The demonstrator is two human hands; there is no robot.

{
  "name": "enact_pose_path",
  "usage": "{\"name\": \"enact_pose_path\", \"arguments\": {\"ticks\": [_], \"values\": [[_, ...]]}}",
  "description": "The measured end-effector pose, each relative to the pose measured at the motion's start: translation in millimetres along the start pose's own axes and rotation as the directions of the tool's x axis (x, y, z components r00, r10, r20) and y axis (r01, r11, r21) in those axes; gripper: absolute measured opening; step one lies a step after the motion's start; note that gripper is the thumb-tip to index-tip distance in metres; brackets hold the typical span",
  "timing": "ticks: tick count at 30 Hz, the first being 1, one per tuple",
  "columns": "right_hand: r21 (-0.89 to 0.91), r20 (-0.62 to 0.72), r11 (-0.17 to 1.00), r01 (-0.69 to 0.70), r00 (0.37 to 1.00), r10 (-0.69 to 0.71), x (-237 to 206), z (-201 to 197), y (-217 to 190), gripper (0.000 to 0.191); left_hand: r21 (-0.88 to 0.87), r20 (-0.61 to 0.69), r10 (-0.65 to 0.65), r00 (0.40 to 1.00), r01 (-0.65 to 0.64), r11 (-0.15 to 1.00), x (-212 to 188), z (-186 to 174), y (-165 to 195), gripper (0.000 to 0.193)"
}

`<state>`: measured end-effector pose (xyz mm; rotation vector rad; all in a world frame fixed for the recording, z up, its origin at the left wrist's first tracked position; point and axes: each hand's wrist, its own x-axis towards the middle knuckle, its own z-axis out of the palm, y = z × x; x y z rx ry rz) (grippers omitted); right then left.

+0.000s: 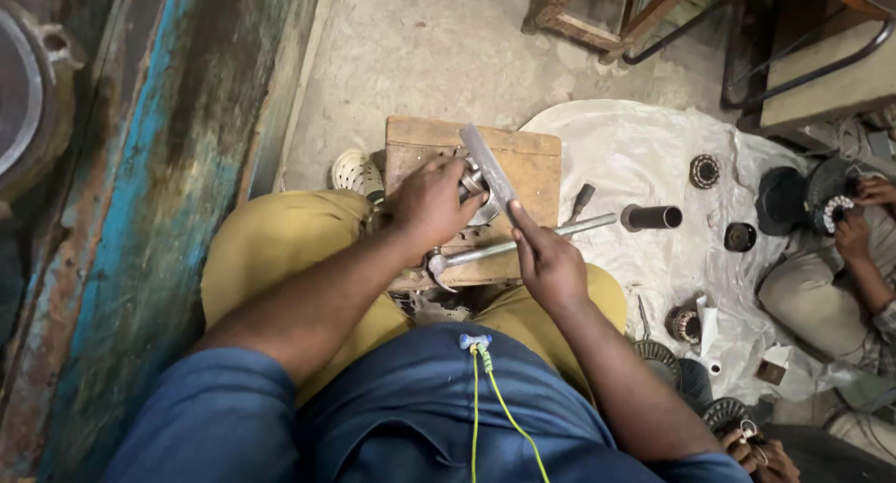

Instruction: The person holds a cylindrical motor component on a wooden block and uses a metal rod to tap and adjust internal parts. They rotate the component, insert and remove a small cylindrical piece, and continue tapping with the rod while seated on the floor.

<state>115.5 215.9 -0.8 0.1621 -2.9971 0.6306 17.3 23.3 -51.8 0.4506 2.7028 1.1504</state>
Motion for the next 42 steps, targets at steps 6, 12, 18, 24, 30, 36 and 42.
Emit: {"name": "enact_pose_path", "arguments": {"ticks": [6, 12, 18, 24, 30, 36, 42], "values": [[0.088, -0.123, 0.989, 0.118, 0.987, -0.107, 37, 21, 3, 0.047, -0.017, -0.116, 0.080, 0.990, -0.083, 0.996, -6, 8, -1, 0.055], [0.024, -0.029, 0.999, 0.030, 0.999, -0.030, 0, 8, 9, 0.046, -0.043, -0.039, 0.028, 0.999, -0.030, 0.999, -3, 1, -2, 0.058], [0.105, -0.120, 0.992, 0.070, 0.991, -0.057, 20, 28, 13, 0.048, -0.042, -0.077, 0.046, 0.996, -0.049, 0.998, -4, 3, -1, 0.063], [0.177, -0.145, 0.979, 0.101, 0.986, -0.076, 17, 29, 15, 0.046, -0.079, -0.018, -0.026, 1.000, 0.024, 0.997, 0, -7, 1, 0.055], [0.198, -0.165, 0.978, 0.070, 0.986, -0.037, -5, 27, 18, 0.041, -0.107, -0.111, 0.078, 0.991, -0.090, 0.990, -4, -4, -3, 0.053], [0.253, -0.110, 0.966, 0.054, 0.994, -0.027, 33, 35, 15, 0.043, -0.157, 0.001, -0.009, 1.000, 0.009, 0.988, -2, -16, 1, 0.053], [0.304, -0.074, 0.953, -0.024, 0.996, 0.049, -3, 25, 15, 0.041, -0.131, -0.004, -0.014, 1.000, 0.013, 0.991, 0, -16, 1, 0.056]]}}
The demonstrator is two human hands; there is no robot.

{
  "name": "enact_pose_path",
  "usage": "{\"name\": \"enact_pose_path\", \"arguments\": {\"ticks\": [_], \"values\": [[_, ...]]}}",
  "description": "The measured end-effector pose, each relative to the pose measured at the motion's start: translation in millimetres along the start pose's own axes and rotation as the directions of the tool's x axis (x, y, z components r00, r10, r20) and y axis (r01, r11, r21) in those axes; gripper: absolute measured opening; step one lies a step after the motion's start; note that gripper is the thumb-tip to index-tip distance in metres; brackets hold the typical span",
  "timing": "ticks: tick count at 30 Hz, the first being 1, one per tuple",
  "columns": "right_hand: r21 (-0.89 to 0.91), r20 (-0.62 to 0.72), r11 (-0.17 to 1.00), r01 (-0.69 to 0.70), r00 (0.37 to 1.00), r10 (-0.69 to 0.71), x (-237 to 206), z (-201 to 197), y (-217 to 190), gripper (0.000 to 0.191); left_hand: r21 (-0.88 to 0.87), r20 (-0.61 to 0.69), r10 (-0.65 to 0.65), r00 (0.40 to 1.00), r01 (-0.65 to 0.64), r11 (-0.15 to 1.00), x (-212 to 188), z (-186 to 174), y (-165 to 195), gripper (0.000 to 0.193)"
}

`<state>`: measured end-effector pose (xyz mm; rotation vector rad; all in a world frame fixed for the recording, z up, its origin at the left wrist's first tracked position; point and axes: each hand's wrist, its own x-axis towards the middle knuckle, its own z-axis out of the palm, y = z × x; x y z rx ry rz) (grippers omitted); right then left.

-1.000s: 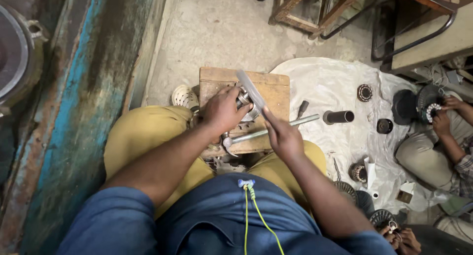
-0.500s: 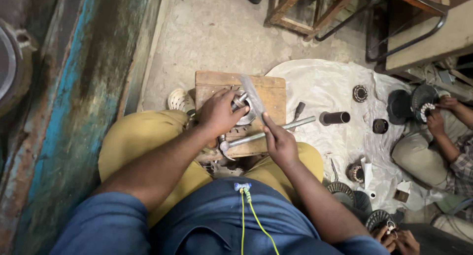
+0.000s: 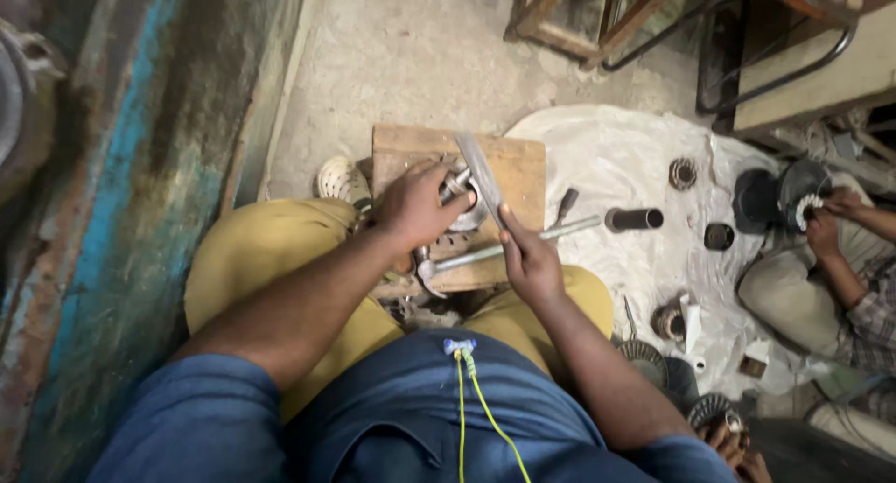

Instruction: The person holds a cylindrical motor component on a wooden block and uses a metal rod to tap and adjust internal parts. They rotate the component, insert and remove a small cylindrical piece, and continue tapping with the rod while seated on the floor.

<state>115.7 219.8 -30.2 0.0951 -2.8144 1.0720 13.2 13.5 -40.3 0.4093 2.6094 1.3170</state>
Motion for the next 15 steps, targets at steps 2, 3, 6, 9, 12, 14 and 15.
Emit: {"name": "enact_pose_path", "arguments": {"ticks": [2, 3, 6, 9, 12, 14, 15], "values": [[0.021, -0.017, 1.000, -0.021, 1.000, 0.022, 12, 6, 3, 0.041, 0.012, 0.021, 0.009, 1.000, -0.009, 1.000, -1, 3, 1, 0.057], [0.022, -0.016, 1.000, -0.002, 1.000, 0.003, 22, 10, 5, 0.041, 0.022, 0.018, 0.020, 1.000, -0.021, 1.000, -1, 2, 1, 0.057], [0.000, -0.001, 0.997, 0.083, 0.997, -0.083, 46, 17, 11, 0.043, 0.012, 0.042, -0.020, 0.999, 0.019, 1.000, -1, -2, 2, 0.059], [-0.048, -0.005, 0.991, 0.124, 0.992, -0.124, 35, 12, 21, 0.043, 0.001, 0.048, -0.029, 0.998, 0.029, 1.000, 1, -6, 3, 0.056], [-0.031, 0.021, 0.999, -0.028, 0.999, 0.029, -5, -5, 40, 0.043, 0.019, 0.077, -0.075, 0.994, 0.073, 0.997, 2, -3, 1, 0.051], [-0.010, 0.059, 0.967, -0.253, 0.966, 0.253, -29, -13, 53, 0.043, 0.010, 0.050, -0.059, 0.997, 0.059, 0.998, 0, 1, -4, 0.048], [-0.007, 0.063, 0.922, -0.386, 0.920, 0.386, -39, -18, 58, 0.044, -0.020, 0.008, -0.010, 1.000, 0.010, 1.000, -1, 4, -6, 0.045]]}}
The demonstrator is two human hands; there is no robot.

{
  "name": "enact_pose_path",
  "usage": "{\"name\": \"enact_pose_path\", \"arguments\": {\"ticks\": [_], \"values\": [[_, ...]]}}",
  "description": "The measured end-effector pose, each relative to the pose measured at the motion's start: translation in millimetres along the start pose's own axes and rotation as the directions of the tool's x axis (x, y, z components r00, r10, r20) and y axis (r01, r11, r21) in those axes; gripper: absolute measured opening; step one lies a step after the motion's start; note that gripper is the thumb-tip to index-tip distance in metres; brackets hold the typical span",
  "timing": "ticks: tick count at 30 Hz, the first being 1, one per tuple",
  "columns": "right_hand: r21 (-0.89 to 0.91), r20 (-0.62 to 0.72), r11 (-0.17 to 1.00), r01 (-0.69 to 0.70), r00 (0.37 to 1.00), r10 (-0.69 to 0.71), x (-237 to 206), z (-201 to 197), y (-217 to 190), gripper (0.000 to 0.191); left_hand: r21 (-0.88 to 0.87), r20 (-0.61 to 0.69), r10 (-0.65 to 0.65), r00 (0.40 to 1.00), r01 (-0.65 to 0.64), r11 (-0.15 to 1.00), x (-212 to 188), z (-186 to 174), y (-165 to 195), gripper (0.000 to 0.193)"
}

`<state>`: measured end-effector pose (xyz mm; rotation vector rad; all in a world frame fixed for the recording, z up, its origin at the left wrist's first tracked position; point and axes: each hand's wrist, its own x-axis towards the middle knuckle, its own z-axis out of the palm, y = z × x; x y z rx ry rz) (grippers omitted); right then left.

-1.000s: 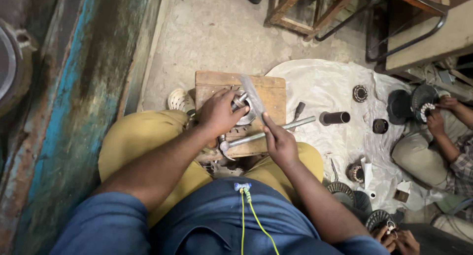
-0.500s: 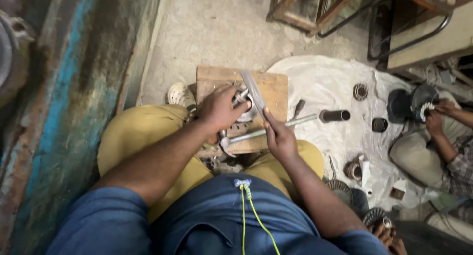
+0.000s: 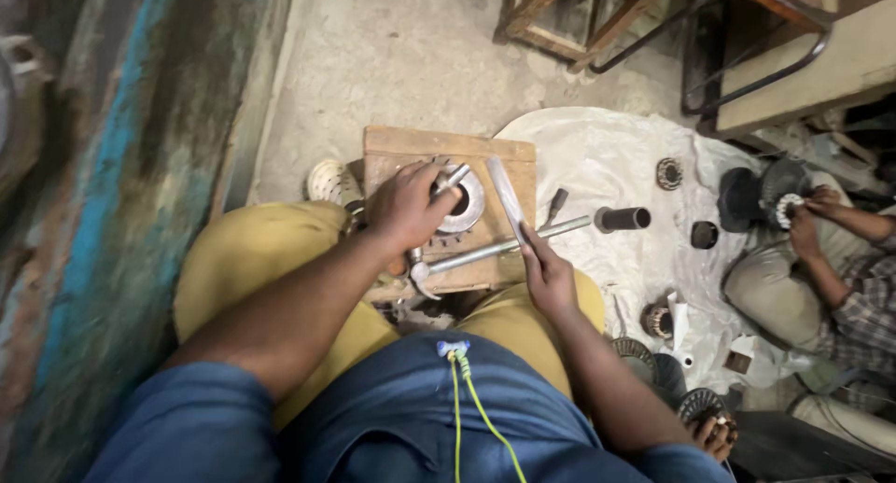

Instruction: The person holds a cylindrical motor component on a wooden block and uses a metal rod to tap and adjust internal parts. They rotate the component, insert and remove a small cylindrical piece, and continue tapping with the rod while seated on the floor.

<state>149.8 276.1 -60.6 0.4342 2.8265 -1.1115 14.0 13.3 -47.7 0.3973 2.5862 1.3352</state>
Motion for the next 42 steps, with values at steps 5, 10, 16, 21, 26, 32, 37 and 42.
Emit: {"name": "enact_pose_path", "arguments": {"ticks": [5, 10, 16, 21, 26, 32, 37, 42], "values": [[0.123, -0.112, 0.937, 0.327, 0.943, -0.315, -6, -8, 4, 0.039, 0.031, -0.093, 0.088, 0.992, -0.086, 0.996, -3, 12, -5, 0.049], [0.029, 0.029, 0.991, 0.134, 0.990, -0.135, -4, -3, -30, 0.041, 0.014, -0.165, 0.152, 0.974, -0.152, 0.988, -10, 16, 2, 0.048], [0.090, -0.057, 0.920, 0.382, 0.924, -0.379, -9, -6, -48, 0.038, 0.117, -0.095, -0.003, 0.996, 0.014, 0.993, -9, 4, 14, 0.054], [0.071, -0.048, 0.942, 0.327, 0.945, -0.324, -15, -9, -40, 0.038, 0.128, 0.001, 0.006, 1.000, -0.006, 0.992, 0, -2, 16, 0.059], [0.011, -0.034, 0.944, 0.331, 0.943, -0.330, -12, -6, -44, 0.039, 0.164, 0.080, -0.007, 0.997, -0.006, 0.986, 4, 0, 13, 0.059], [-0.020, -0.046, 0.892, 0.452, 0.890, -0.453, 45, 21, -78, 0.041, 0.159, 0.176, -0.098, 0.980, 0.070, 0.985, 0, 0, 17, 0.047], [-0.070, -0.035, 0.895, 0.440, 0.896, -0.443, 45, 20, -64, 0.040, 0.084, 0.102, 0.017, 0.995, -0.026, 0.996, 3, -1, 12, 0.048], [-0.044, -0.100, 0.826, 0.561, 0.821, -0.563, 26, 11, -43, 0.038, 0.121, 0.150, -0.048, 0.988, 0.030, 0.992, 6, 5, 3, 0.053]]}}
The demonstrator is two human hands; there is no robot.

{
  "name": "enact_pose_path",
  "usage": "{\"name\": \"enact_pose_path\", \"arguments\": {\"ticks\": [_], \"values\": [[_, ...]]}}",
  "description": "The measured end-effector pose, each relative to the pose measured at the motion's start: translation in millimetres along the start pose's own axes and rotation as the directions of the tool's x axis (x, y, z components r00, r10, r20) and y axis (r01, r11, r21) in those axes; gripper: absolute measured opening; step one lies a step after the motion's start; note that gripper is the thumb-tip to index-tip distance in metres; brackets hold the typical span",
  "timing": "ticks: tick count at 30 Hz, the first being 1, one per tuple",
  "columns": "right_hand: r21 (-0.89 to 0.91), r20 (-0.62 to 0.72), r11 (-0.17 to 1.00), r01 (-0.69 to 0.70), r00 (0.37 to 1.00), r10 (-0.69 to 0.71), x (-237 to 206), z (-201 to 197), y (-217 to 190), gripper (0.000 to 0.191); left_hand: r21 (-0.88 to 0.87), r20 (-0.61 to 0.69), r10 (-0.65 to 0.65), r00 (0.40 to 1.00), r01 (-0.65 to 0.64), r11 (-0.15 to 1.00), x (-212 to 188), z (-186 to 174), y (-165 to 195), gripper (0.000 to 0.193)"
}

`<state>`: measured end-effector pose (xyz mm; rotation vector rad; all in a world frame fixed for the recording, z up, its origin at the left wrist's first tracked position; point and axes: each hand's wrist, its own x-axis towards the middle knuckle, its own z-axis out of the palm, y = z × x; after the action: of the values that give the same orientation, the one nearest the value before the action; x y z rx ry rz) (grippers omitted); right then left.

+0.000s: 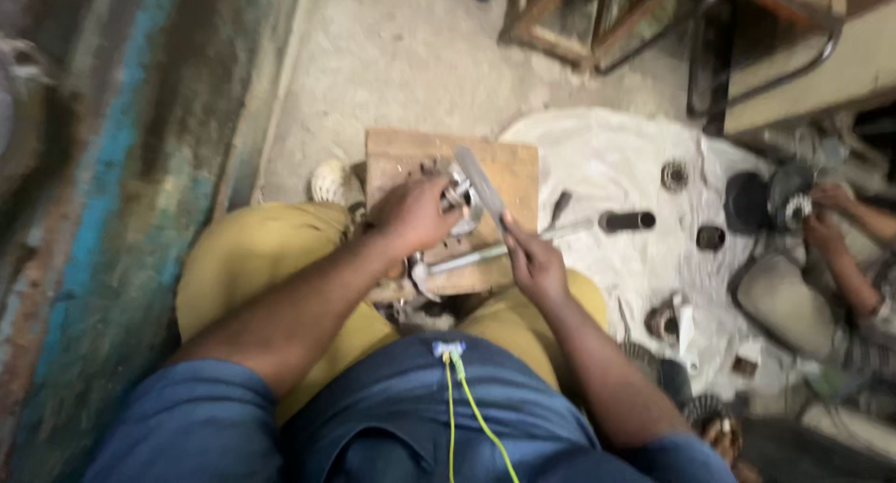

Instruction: The person holds a cylindrical motor component on a wooden block and uses a metal rod to tap and adjust internal parts. They rotate the component, insert and remove a small cylindrical piece, and continue tapping with the rod while seated on the floor.

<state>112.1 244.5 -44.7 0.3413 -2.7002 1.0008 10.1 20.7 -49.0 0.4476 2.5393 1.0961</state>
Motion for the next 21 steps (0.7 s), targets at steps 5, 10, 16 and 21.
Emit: {"name": "enact_pose_path", "arguments": {"ticks": [5, 10, 16, 21], "values": [[-0.017, 0.052, 1.000, 0.012, 0.999, -0.011, 37, 16, -3, 0.043, 0.036, -0.071, 0.154, 0.986, -0.152, 0.988, -11, 13, 5, 0.047], [-0.077, 0.091, 0.996, -0.041, 0.995, 0.048, 2, 1, 1, 0.041, -0.015, -0.042, 0.053, 0.998, -0.054, 0.998, -5, 11, -2, 0.048], [0.012, -0.082, 0.937, -0.348, 0.934, 0.348, -80, -27, 16, 0.041, -0.019, -0.113, 0.100, 0.989, -0.102, 0.995, -2, 18, -6, 0.058], [0.049, -0.056, 0.864, -0.501, 0.862, 0.504, -83, -28, 8, 0.045, 0.015, -0.073, 0.007, 0.997, -0.006, 1.000, -2, 17, -2, 0.057]]}}
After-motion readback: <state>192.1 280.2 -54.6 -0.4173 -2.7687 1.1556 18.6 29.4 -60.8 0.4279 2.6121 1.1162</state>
